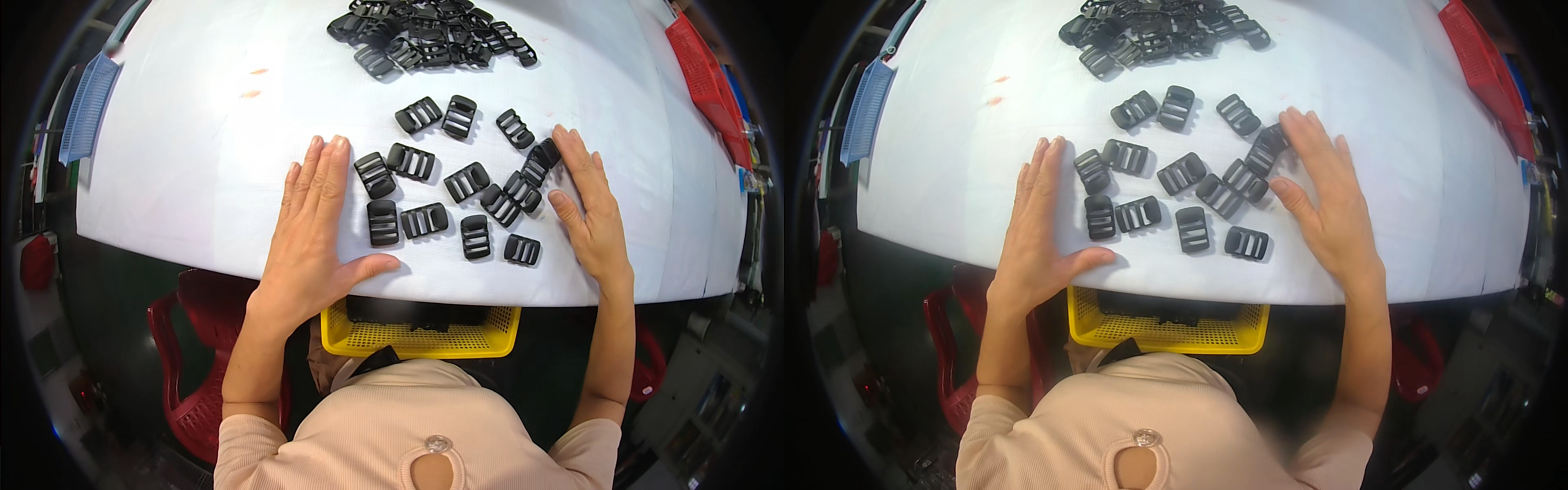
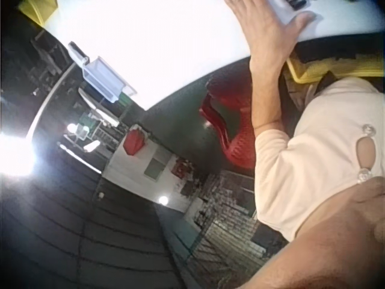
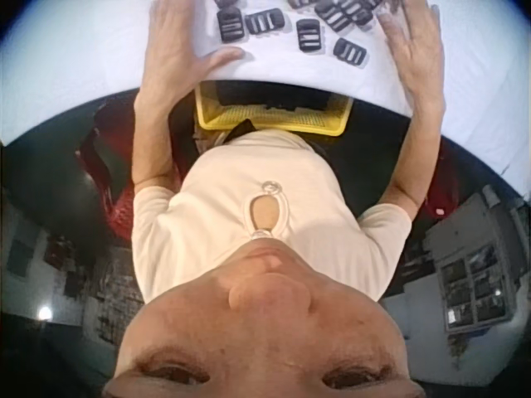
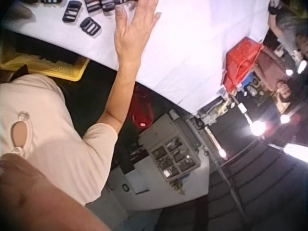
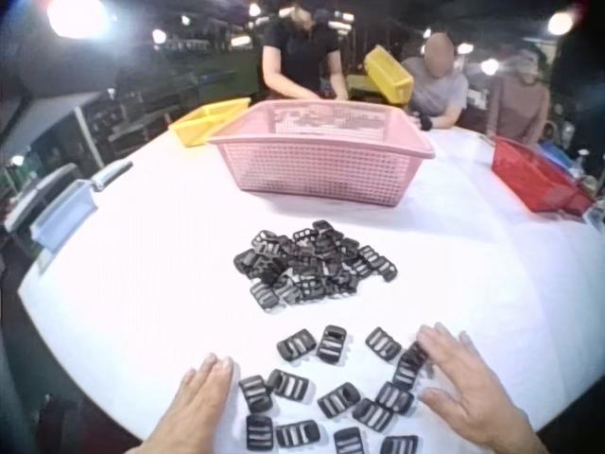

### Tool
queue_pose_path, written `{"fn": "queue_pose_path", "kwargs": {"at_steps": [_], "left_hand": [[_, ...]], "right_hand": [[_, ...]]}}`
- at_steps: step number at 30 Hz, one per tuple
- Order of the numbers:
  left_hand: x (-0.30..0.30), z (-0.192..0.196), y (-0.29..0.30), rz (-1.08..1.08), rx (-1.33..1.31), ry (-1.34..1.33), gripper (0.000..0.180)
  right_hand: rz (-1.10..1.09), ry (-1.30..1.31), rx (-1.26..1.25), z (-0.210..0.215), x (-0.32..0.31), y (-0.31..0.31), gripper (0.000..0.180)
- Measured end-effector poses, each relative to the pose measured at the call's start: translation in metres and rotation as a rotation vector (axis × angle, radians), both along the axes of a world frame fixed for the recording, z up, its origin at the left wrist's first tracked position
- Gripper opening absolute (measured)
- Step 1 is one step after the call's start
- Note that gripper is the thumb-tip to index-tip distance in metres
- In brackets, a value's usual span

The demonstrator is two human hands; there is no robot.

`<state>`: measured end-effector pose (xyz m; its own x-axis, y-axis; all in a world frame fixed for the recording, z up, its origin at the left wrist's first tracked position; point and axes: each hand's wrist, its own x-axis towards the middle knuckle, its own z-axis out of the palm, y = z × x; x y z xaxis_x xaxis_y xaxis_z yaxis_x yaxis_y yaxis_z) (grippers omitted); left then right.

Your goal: The person sorts black plastic buckles on a white table, picking them up and placing them into a yellow basket. The person repeatedly gathers buckles from the table surface and transfers them into the basket, occasionally adjusting the pile.

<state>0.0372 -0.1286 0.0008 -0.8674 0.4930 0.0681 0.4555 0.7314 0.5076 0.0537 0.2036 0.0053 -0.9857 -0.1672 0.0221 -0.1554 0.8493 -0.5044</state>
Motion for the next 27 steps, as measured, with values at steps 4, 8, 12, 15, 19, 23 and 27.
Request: {"fn": "queue_pose_path", "kwargs": {"at_steps": [4,8,12,15,19,23,27], "left_hand": [[-0.018,0.002,0.003,-0.112,-0.029,-0.008,0.132],[-0.048,0.001,0.027,-0.313,-0.083,0.029,0.137],[-0.055,-0.006,0.044,-0.431,0.001,0.059,0.135],[-0.031,-0.004,0.041,-0.497,0.006,0.044,0.132],[0.013,0.009,0.028,-0.618,-0.012,-0.163,0.134],[0.037,0.030,0.008,-0.748,0.095,-0.457,0.125],[0.006,0.041,0.004,-0.512,0.356,-0.486,0.081]], "right_hand": [[0.086,0.058,0.023,-0.009,-0.025,-0.014,0.062],[0.241,0.111,0.018,-0.018,-0.054,-0.037,0.067],[0.356,0.116,-0.043,-0.020,-0.056,-0.057,0.071],[0.364,0.075,-0.085,-0.017,-0.018,-0.058,0.075],[0.426,0.018,-0.077,-0.008,0.043,-0.062,0.078],[0.478,-0.168,-0.259,0.007,0.082,-0.063,0.071],[0.474,-0.083,-0.329,0.021,0.041,-0.045,0.051]]}}
